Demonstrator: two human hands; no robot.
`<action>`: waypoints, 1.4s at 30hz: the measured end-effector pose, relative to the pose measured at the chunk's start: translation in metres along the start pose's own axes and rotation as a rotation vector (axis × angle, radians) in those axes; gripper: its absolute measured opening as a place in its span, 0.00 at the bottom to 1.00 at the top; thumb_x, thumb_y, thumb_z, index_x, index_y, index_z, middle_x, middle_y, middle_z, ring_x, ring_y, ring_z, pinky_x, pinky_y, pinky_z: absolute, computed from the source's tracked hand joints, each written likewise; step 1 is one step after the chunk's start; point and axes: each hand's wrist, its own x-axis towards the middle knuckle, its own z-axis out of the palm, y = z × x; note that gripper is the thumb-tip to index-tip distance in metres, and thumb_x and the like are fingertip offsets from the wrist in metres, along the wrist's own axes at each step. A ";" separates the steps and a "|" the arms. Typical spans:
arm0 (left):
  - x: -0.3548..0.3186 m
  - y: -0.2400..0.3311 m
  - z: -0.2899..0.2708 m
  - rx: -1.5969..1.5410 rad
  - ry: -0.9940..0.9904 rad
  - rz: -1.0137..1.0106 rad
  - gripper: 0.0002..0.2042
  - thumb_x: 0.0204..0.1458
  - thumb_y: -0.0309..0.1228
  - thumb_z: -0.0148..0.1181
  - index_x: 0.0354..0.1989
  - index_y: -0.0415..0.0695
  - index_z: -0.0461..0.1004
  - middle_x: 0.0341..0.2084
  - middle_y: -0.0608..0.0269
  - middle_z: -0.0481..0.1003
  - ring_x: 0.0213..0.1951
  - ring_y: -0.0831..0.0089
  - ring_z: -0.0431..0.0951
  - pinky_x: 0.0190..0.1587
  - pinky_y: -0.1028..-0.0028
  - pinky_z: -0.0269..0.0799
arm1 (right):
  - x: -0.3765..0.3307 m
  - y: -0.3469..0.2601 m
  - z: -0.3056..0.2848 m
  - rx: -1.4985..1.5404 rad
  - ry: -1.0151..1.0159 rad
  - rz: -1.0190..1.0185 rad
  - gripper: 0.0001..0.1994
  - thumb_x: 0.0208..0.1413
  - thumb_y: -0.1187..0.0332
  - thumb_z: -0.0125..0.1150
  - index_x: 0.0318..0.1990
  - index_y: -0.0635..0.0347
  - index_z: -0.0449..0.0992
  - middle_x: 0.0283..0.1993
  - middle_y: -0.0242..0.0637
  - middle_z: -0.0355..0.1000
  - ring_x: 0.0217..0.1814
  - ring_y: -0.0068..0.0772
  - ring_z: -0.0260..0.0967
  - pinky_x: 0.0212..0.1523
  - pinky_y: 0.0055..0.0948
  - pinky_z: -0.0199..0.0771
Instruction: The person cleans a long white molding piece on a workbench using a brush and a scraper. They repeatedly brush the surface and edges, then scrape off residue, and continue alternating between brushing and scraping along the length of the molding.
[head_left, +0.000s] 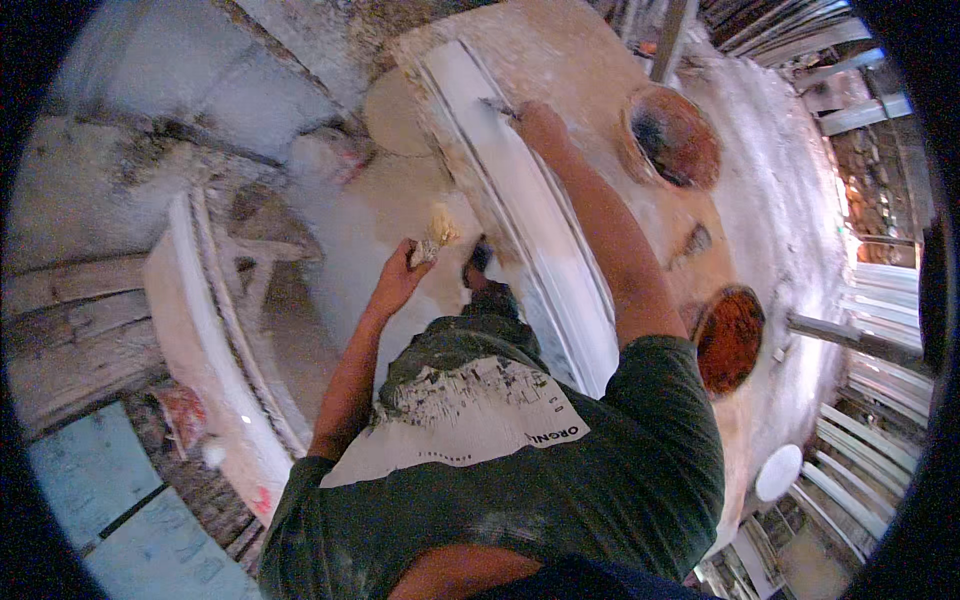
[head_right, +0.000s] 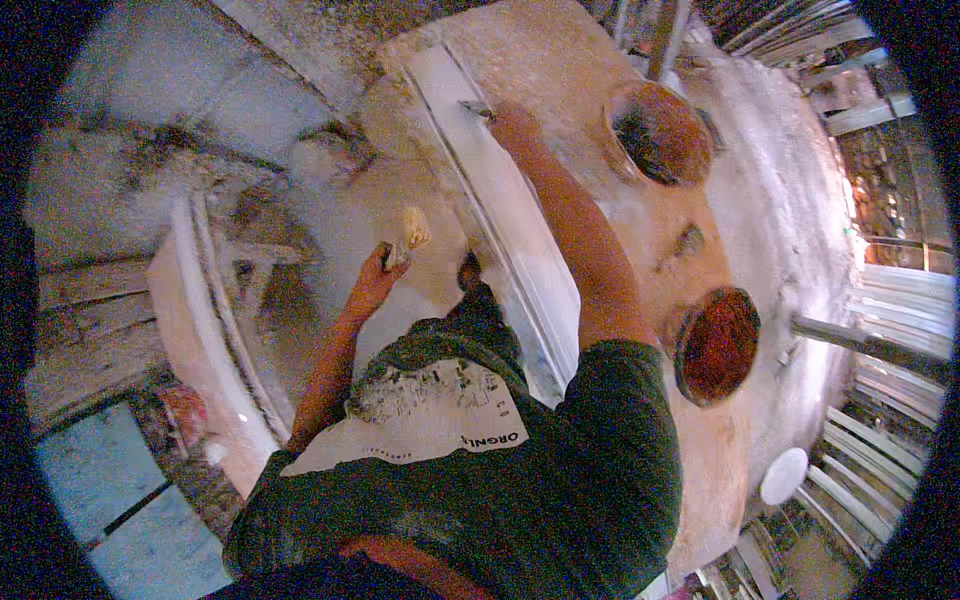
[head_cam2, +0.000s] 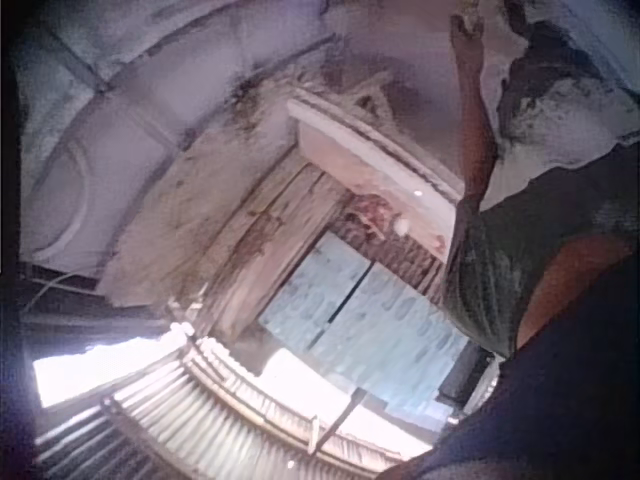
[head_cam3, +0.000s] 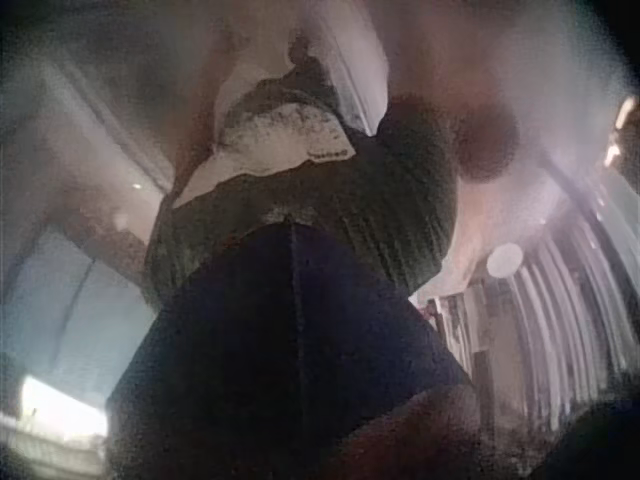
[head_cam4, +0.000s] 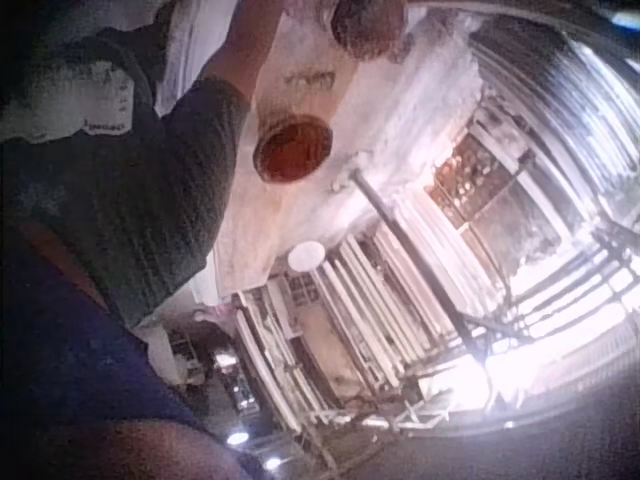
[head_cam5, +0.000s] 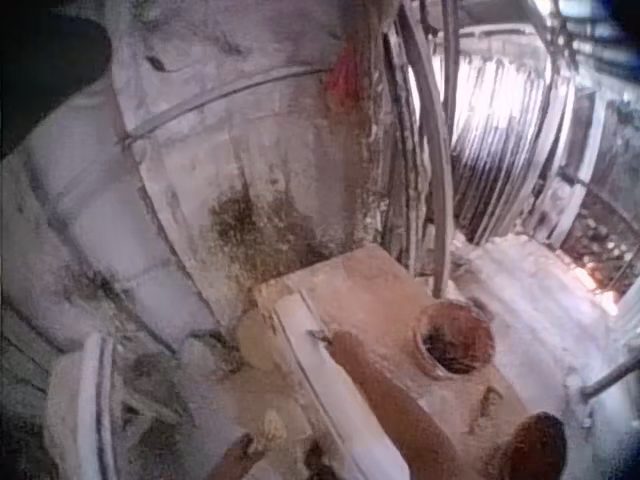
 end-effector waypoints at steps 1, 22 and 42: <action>0.013 0.002 -0.012 0.046 0.024 -0.002 0.15 0.53 0.34 0.60 0.39 0.37 0.66 0.33 0.54 0.73 0.36 0.70 0.72 0.41 0.71 0.68 | 0.030 -0.008 0.009 0.016 0.016 0.014 0.16 0.51 0.59 0.56 0.36 0.64 0.75 0.38 0.51 0.74 0.40 0.54 0.73 0.41 0.49 0.74; 0.319 -0.053 -0.141 -0.431 -0.133 -0.227 0.16 0.53 0.41 0.59 0.44 0.45 0.69 0.29 0.71 0.70 0.27 0.82 0.66 0.28 0.78 0.63 | 0.018 -0.049 -0.011 0.115 -0.052 0.233 0.14 0.53 0.59 0.55 0.39 0.61 0.75 0.36 0.56 0.73 0.40 0.58 0.71 0.43 0.52 0.70; 0.510 -0.023 -0.212 -0.409 -0.316 -0.258 0.17 0.50 0.50 0.60 0.27 0.51 0.65 0.18 0.76 0.64 0.17 0.85 0.61 0.15 0.80 0.51 | -0.021 -0.087 0.035 0.823 0.272 1.111 0.23 0.55 0.50 0.58 0.52 0.57 0.75 0.30 0.30 0.72 0.23 0.17 0.60 0.19 0.21 0.56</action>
